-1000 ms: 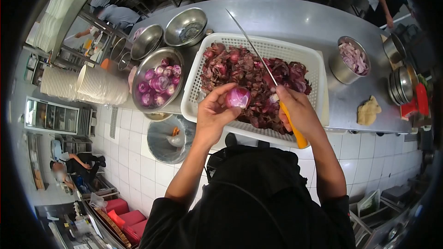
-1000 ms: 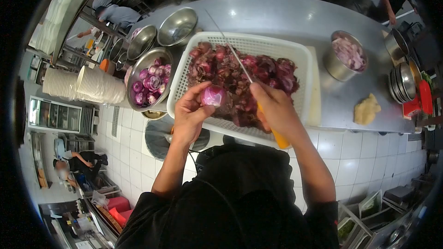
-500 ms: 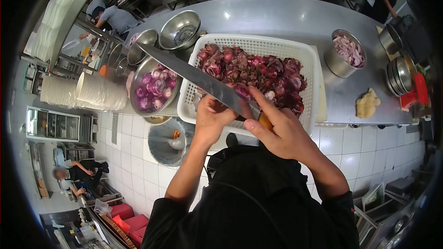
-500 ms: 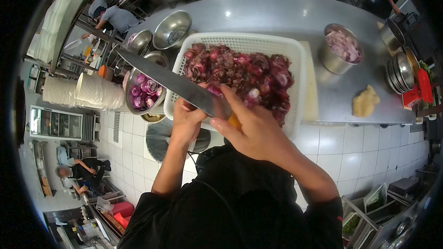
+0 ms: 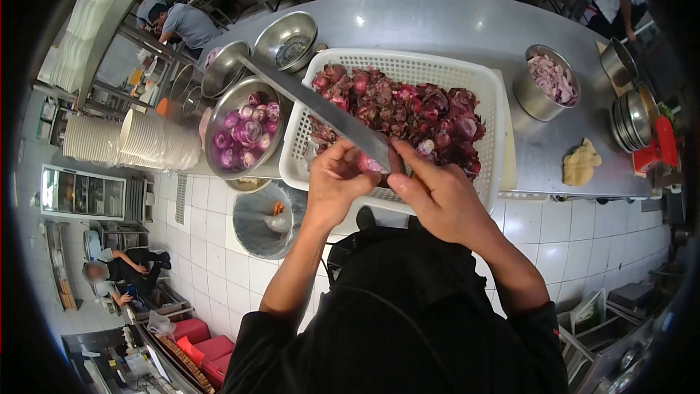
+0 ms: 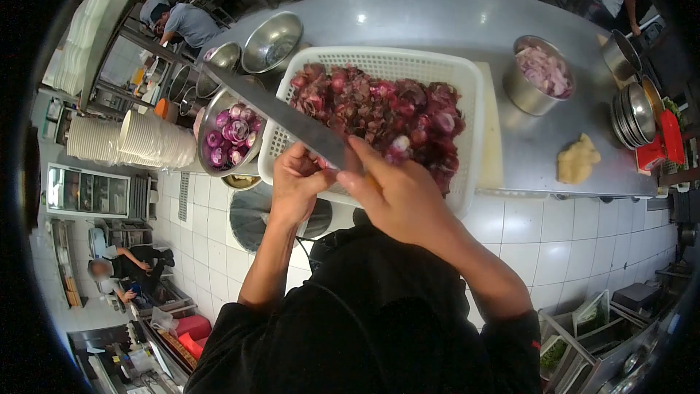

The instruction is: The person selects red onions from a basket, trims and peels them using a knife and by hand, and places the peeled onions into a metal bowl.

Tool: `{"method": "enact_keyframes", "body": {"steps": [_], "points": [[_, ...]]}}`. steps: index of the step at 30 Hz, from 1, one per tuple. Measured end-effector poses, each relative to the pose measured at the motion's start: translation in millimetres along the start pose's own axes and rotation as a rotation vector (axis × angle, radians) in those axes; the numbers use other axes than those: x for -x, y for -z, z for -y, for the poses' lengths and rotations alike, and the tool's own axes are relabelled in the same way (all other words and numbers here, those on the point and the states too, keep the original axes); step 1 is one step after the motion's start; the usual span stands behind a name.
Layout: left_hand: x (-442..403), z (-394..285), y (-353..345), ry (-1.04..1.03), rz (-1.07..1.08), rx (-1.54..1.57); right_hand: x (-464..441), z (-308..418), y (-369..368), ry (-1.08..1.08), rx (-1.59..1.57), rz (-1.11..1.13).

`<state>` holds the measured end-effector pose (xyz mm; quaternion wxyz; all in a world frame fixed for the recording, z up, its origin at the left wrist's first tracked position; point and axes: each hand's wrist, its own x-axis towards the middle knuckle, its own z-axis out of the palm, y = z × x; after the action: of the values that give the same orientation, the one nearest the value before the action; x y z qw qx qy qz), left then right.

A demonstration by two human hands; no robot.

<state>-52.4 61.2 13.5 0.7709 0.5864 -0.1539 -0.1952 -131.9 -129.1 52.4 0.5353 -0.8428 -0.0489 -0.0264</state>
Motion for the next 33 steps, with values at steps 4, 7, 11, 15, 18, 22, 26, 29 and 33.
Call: {"method": "enact_keyframes", "body": {"steps": [4, 7, 11, 15, 18, 22, 26, 29, 33], "points": [[0, 2, 0, -0.010, 0.040, 0.044, -5, -8, 7, -0.162, -0.233, 0.040], [2, 2, 3, -0.078, 0.055, -0.004, -11, -16, 19, -0.318, -0.424, 0.084], [2, 3, 6, -0.074, 0.053, 0.129, -16, -19, 23, -0.444, -0.519, 0.052], [-2, 14, 14, -0.036, 0.011, 0.325, -19, -24, 22, -0.459, -0.506, 0.040], [-7, 18, 15, -0.013, -0.056, 0.395, -17, -22, 22, -0.459, -0.471, 0.030], [-9, 10, 12, 0.040, -0.166, 0.574, -14, -17, 23, -0.511, -0.507, -0.002], [-12, 15, 22, 0.026, -0.198, 0.548, -10, -11, 27, -0.436, -0.498, 0.000], [-12, 20, 33, -0.003, -0.231, 0.451, -10, -7, 32, -0.433, -0.513, -0.022], [-11, 17, 33, -0.033, -0.259, 0.296, -16, -12, 31, -0.426, -0.442, -0.087]]}}
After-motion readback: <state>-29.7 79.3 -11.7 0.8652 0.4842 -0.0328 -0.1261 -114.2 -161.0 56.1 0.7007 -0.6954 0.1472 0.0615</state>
